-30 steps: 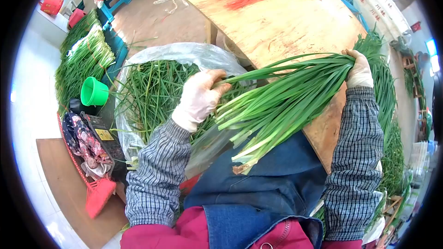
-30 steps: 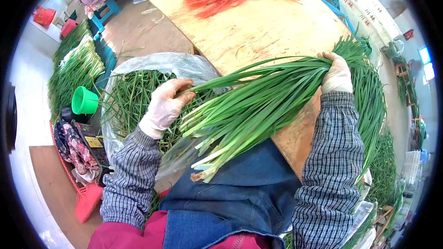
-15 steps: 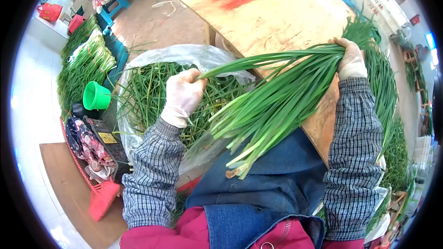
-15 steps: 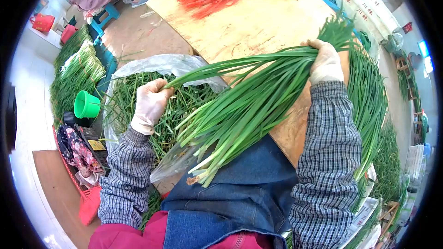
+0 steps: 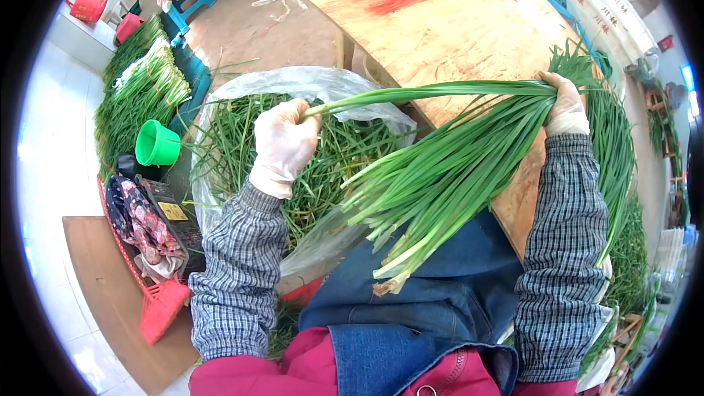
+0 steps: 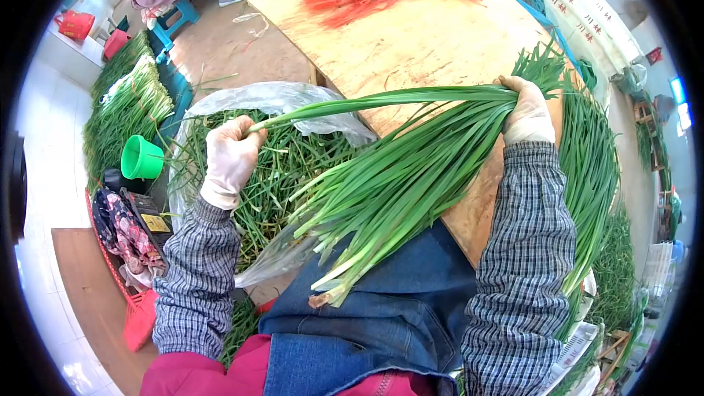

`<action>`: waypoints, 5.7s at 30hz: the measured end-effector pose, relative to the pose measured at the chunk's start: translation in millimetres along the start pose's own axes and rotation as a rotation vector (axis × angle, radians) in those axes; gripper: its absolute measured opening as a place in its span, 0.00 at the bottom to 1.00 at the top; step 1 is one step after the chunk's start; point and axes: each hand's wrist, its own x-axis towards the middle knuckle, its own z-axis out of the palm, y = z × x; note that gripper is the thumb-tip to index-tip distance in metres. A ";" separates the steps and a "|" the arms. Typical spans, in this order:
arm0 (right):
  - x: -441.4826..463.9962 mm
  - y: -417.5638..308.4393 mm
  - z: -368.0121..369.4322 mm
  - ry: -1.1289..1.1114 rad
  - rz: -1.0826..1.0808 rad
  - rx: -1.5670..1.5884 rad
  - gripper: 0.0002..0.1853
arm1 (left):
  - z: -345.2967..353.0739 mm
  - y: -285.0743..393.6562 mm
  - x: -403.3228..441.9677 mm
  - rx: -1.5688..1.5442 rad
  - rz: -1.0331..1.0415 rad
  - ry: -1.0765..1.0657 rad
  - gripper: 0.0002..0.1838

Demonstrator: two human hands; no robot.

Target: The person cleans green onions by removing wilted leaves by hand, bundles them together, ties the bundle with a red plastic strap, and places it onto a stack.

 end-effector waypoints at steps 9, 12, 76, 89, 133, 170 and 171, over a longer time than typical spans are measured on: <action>42.6 -13.7 -64.1 0.098 0.062 0.081 0.07 | -124.9 -123.5 -19.8 1.163 -0.231 0.233 0.06; 59.5 -7.1 -80.7 0.128 0.062 0.090 0.07 | -96.7 -90.0 -41.3 1.213 0.137 0.198 0.11; 45.2 31.2 -53.3 -0.032 -0.110 0.277 0.06 | 47.7 18.5 -7.4 0.418 0.668 0.057 0.22; 43.2 30.4 -52.1 -0.020 -0.110 0.263 0.08 | 54.0 34.4 0.4 0.693 1.029 0.137 0.15; 48.0 31.9 -51.1 0.073 -0.159 0.233 0.07 | 57.2 9.1 -39.8 0.075 0.528 0.342 0.04; 50.6 32.6 -56.3 0.008 -0.161 0.259 0.07 | 18.6 -29.8 -24.6 -0.586 -0.313 -0.368 0.17; 52.0 33.4 -58.5 0.005 -0.168 0.254 0.07 | 31.2 -24.2 -19.3 -0.833 -0.385 -0.386 0.16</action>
